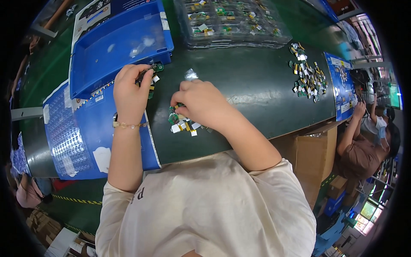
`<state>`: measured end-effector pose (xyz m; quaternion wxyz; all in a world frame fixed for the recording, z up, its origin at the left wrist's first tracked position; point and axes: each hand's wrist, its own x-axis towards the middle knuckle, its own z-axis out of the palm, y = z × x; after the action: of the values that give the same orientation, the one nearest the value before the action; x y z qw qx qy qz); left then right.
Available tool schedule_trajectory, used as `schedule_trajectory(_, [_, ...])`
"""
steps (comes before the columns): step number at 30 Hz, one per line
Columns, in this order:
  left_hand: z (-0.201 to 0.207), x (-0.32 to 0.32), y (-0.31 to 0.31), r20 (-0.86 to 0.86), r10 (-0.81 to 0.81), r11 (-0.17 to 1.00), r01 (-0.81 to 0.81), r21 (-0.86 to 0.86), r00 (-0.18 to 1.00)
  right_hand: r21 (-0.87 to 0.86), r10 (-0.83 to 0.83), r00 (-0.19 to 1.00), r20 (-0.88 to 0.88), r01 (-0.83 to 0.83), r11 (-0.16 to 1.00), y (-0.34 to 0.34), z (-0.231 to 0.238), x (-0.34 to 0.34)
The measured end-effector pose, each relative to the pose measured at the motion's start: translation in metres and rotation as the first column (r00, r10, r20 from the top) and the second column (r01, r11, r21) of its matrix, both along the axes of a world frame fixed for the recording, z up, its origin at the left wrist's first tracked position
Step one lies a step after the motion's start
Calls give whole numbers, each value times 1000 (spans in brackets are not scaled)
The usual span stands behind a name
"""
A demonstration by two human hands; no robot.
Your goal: Assembling small white electronic components onto green circuit boards.
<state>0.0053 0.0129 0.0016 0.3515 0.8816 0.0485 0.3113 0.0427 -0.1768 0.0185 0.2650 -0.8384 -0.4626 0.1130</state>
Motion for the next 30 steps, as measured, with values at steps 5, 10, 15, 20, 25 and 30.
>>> schedule_trajectory(5, [9, -2, -1, -29, 68, 986, -63, 154, 997, 52, -33, 987, -156, 42, 998, -4, -5, 2])
schedule_trajectory(10, [15, -15, -5, -236, -321, 872, 190, -451, 917, 194, -178, 913, -368, 263, 945, -8, 23, -3])
schedule_trajectory(15, [18, -13, -9, -264, -616, 501, 110, -859, 743, 469, -233, 963, 133, 146, 871, -1, 17, 2])
schedule_trajectory(20, [15, -9, -13, -136, -561, 270, 25, -963, 817, 520, -205, 950, 237, 54, 852, 11, 17, 9])
schedule_trajectory(25, [5, -7, -11, -107, -542, 293, 68, -954, 834, 538, -301, 913, 277, 112, 835, 18, 12, 11])
schedule_trajectory(30, [8, -7, -10, -47, -554, 209, 85, -974, 831, 440, -388, 885, 258, 250, 863, 18, 12, 22])
